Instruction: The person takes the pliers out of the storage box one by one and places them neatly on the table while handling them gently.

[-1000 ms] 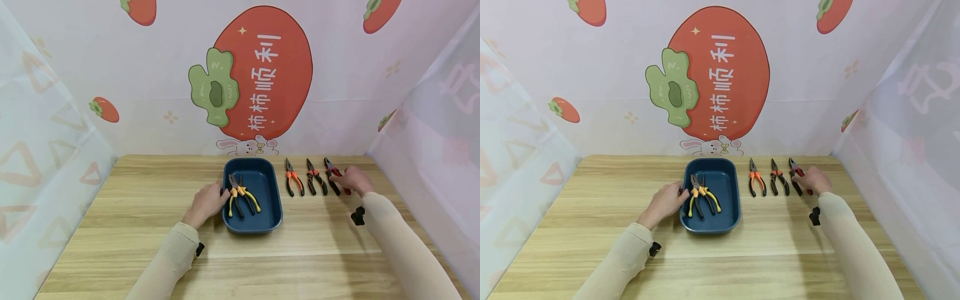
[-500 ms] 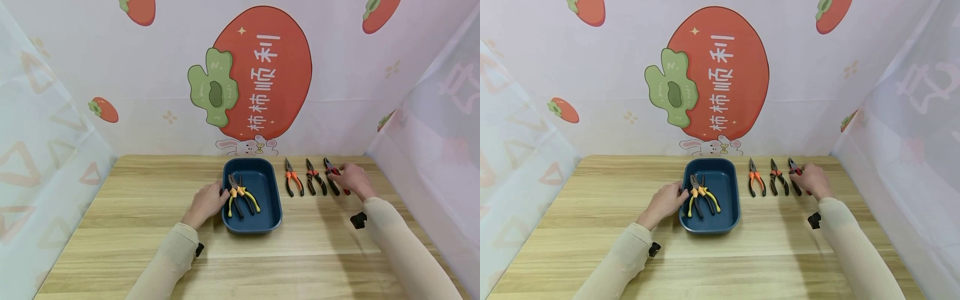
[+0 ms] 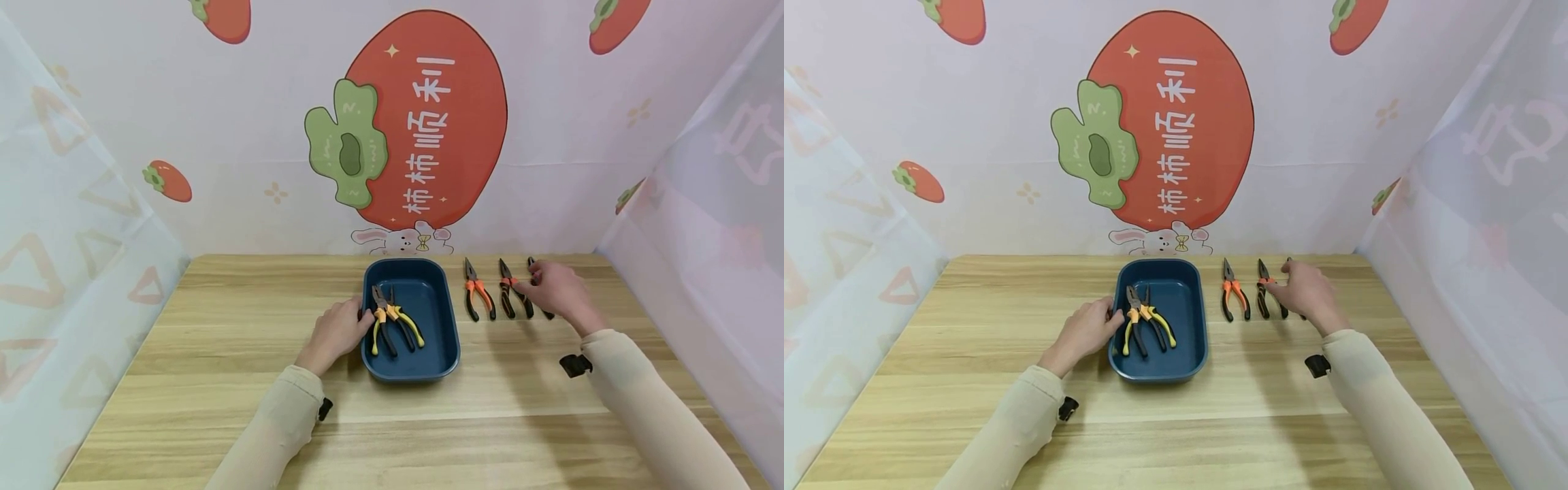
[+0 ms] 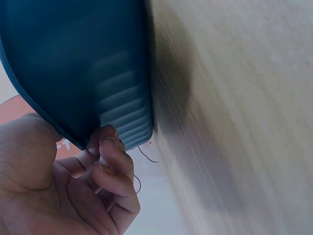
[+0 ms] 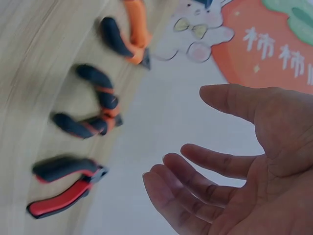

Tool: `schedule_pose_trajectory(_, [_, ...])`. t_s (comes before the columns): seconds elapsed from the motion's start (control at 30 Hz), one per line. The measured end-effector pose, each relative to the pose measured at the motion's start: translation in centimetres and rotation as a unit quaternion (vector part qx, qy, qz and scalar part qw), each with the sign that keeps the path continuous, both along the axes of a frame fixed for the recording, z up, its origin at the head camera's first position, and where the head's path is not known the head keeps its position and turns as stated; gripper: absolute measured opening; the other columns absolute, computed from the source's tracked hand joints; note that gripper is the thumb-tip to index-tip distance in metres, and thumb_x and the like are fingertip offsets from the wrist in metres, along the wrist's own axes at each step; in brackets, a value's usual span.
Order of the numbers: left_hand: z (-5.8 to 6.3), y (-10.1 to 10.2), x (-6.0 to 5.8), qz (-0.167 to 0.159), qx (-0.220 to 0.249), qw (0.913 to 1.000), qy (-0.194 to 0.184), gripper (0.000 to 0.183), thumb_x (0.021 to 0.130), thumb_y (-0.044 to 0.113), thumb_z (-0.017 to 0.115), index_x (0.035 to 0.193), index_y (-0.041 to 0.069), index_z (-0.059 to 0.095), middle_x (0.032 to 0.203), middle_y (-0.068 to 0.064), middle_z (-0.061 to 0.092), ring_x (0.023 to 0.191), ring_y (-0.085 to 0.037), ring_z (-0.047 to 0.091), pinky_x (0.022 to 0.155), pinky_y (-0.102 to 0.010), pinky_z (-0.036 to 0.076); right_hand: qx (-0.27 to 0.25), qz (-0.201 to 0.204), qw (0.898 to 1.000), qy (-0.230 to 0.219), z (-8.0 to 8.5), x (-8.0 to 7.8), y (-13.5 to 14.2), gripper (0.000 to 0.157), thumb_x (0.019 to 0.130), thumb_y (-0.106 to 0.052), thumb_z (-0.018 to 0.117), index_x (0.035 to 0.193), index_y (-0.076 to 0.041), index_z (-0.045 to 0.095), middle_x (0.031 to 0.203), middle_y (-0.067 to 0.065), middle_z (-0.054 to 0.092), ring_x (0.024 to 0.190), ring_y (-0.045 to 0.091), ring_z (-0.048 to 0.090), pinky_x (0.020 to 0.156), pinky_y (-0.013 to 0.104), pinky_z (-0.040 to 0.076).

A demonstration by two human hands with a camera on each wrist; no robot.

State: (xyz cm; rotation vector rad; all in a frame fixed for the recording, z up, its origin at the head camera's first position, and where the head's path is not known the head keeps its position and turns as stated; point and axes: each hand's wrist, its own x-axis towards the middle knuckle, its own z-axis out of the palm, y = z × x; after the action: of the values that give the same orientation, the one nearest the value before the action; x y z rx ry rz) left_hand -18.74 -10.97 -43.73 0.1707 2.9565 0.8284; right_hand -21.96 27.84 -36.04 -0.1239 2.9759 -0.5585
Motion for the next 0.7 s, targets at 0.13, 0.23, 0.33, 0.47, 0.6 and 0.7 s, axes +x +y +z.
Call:
schedule_pose_trajectory(0.13, [0.0,0.0,-0.1,0.001,-0.002,1.0,-0.002,0.022,0.103,0.03,0.052,0.087,0.016,0.056,0.066,-0.004,0.053,0.056,-0.021,0.051,0.054,-0.036,0.037,0.006,0.017,1.0,0.012,0.4,0.3,-1.3,0.067,0.098,-0.043,0.063,0.138,0.01,0.052,0.111,0.025,0.064,0.086,0.035,0.065,0.079,0.054,0.05])
schedule_pose_trajectory(0.23, [0.0,0.0,0.0,0.0,-0.001,1.0,-0.003,0.021,0.103,0.03,0.052,0.087,0.016,0.057,0.066,-0.004,0.053,0.055,-0.021,0.051,0.054,-0.036,0.037,0.007,0.03,0.999,0.02,0.5,0.6,-2.1,0.062,0.099,-0.039,0.063,0.136,0.01,0.053,0.117,0.029,0.063,0.1,0.042,0.063,0.081,0.057,0.05])
schedule_pose_trajectory(0.33, [-0.1,0.0,0.1,-0.001,0.003,1.0,-0.002,0.021,0.103,0.029,0.052,0.088,0.015,0.057,0.066,-0.004,0.053,0.055,-0.021,0.051,0.054,-0.036,0.037,0.009,0.04,0.999,0.023,0.8,0.8,-2.9,0.059,0.098,-0.036,0.064,0.135,0.009,0.055,0.115,0.028,0.065,0.099,0.041,0.064,0.08,0.056,0.051])
schedule_pose_trajectory(0.47, [-0.1,0.0,0.1,-0.001,0.005,1.0,-0.002,0.02,0.103,0.028,0.053,0.088,0.015,0.057,0.066,-0.004,0.053,0.055,-0.021,0.051,0.053,-0.035,0.037,0.009,0.044,0.999,0.025,1.3,1.2,-3.8,0.057,0.097,-0.035,0.065,0.133,0.009,0.056,0.11,0.024,0.067,0.093,0.035,0.065,0.079,0.053,0.051])
schedule_pose_trajectory(0.6, [0.0,0.0,0.1,0.0,0.003,1.0,-0.003,0.021,0.103,0.029,0.053,0.087,0.015,0.057,0.066,-0.004,0.053,0.055,-0.021,0.051,0.053,-0.035,0.037,0.008,0.052,0.998,0.038,1.6,1.4,-4.6,0.053,0.096,-0.034,0.066,0.129,0.007,0.059,0.104,0.02,0.067,0.085,0.03,0.063,0.076,0.05,0.051])
schedule_pose_trajectory(0.7, [0.1,0.0,0.1,0.0,0.001,1.0,-0.004,0.021,0.103,0.029,0.052,0.087,0.015,0.057,0.066,-0.004,0.053,0.055,-0.021,0.051,0.054,-0.035,0.037,0.005,0.064,0.997,0.052,1.7,1.6,-5.1,0.051,0.096,-0.032,0.067,0.128,0.007,0.061,0.091,0.016,0.065,0.073,0.026,0.057,0.068,0.045,0.048])
